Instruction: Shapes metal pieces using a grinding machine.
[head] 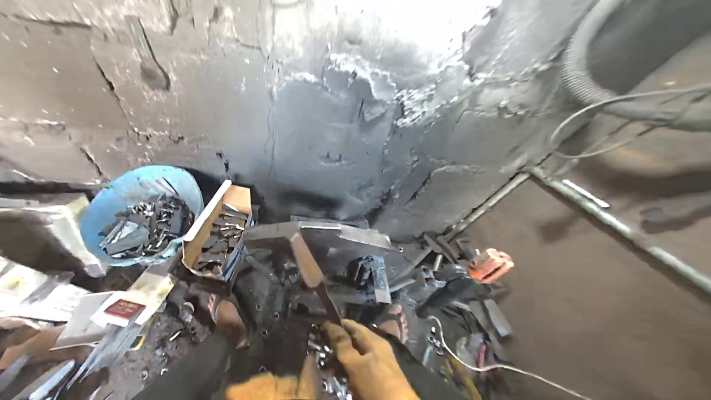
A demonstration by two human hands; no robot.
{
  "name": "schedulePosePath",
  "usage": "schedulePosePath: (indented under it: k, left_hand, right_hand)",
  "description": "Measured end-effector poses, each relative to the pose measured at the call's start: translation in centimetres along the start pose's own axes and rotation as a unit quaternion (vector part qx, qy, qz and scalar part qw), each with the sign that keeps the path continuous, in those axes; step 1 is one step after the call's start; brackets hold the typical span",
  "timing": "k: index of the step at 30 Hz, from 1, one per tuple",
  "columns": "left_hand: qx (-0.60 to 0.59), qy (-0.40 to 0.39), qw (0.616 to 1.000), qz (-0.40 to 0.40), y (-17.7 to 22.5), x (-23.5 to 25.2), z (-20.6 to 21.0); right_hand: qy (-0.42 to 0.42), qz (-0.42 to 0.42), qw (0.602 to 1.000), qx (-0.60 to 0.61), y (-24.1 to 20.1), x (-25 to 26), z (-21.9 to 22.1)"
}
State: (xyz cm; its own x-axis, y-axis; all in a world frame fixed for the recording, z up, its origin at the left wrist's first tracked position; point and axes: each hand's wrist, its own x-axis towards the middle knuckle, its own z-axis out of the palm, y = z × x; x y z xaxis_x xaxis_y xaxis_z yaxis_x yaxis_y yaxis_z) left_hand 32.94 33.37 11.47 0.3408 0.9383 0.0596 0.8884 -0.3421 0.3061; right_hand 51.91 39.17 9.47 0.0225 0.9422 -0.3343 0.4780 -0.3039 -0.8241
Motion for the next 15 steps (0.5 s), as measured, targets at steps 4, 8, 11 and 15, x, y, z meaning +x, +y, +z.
schedulePosePath:
  k: [4,8,11,15]
  left_hand:
    - [0.185,0.214,0.945,0.164,-1.4,4.6,-7.7]
    - [0.198,0.066,0.977,0.038,-4.1,7.9,-9.1]
    - [0.179,0.082,0.980,-0.024,-5.7,8.7,-8.9]
    - [0.126,-0.038,0.978,-0.165,-6.5,12.1,-9.6]
  right_hand:
    - [-0.046,-0.094,0.940,-0.324,-2.8,-0.2,-5.7]
    - [-0.011,-0.244,0.882,-0.403,-4.9,-1.0,-7.9]
    - [0.005,-0.173,0.895,-0.410,-6.2,-1.0,-11.4]
    - [0.012,-0.134,0.907,-0.399,-3.6,2.8,-14.6]
